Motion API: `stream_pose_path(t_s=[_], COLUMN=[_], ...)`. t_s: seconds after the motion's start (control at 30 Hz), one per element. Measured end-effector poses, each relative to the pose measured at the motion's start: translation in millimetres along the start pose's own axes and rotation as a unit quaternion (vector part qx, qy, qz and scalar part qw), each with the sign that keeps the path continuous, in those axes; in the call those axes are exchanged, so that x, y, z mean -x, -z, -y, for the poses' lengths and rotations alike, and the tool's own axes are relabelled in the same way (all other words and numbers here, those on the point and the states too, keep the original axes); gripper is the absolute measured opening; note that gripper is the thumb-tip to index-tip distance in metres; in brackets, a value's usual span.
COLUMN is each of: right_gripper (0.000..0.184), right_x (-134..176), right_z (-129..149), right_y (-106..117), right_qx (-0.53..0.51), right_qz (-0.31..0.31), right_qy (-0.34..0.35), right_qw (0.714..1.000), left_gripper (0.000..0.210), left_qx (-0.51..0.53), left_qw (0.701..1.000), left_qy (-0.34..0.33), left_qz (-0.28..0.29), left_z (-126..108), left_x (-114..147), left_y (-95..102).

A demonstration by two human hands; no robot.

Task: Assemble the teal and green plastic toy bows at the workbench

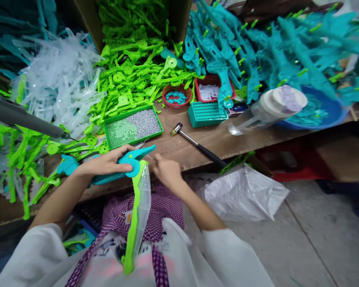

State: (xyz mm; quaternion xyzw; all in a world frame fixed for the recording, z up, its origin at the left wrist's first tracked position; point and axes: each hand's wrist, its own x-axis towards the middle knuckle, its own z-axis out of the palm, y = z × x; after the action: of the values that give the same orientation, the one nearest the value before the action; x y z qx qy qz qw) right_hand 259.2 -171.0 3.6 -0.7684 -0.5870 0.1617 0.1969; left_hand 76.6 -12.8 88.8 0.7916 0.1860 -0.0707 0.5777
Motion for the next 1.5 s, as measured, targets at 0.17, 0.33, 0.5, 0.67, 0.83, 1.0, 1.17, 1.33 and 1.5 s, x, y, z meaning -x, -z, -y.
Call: stream_pose_path(t_s=[0.17,0.33,0.5,0.67,0.83,1.0,1.17,1.33,1.5], right_gripper=[0.009,0.008,0.013,0.015,0.015,0.017,0.018,0.022,0.02], right_x=[31.6,32.6,20.0,15.0,-0.8,-12.6,3.0,-13.3,-15.7], right_z=[-28.1,-28.5,-20.6,-15.1,-27.3,-39.3,-22.0,-20.9,-23.2], right_y=[38.0,56.0,53.8,49.0,48.6,49.9,57.1,66.9,56.6], right_qx=[-0.196,-0.202,-0.108,-0.036,-0.099,-0.194,-0.007,-0.013,-0.081], right_qz=[-0.197,-0.188,-0.197,-0.254,-0.173,-0.122,-0.204,-0.145,-0.18], right_qy=[0.083,0.148,0.23,0.248,0.258,0.269,0.281,0.306,0.287], right_qw=[0.957,0.95,0.947,0.934,0.945,0.936,0.938,0.941,0.937], left_gripper=[0.054,0.057,0.055,0.054,0.052,0.052,0.055,0.056,0.061], left_qx=[0.006,0.03,0.05,0.052,0.048,0.051,0.061,0.062,0.057], left_qw=[1.0,0.999,0.998,0.998,0.998,0.997,0.996,0.995,0.995], left_qy=[0.015,0.022,0.025,0.023,0.018,0.021,0.041,0.069,0.084], left_qz=[0.019,0.025,0.035,0.035,0.044,0.048,0.041,0.028,0.019], left_z=[-2.6,-5.0,-4.4,-1.8,-3.1,-4.3,-4.4,-7.8,-7.1], left_x=[-9.9,-15.0,-19.5,-22.1,-21.7,-21.4,-22.0,-22.5,-20.3], left_y=[-1.0,-2.6,-4.2,-6.3,-4.9,-2.1,-1.2,-0.2,3.7])
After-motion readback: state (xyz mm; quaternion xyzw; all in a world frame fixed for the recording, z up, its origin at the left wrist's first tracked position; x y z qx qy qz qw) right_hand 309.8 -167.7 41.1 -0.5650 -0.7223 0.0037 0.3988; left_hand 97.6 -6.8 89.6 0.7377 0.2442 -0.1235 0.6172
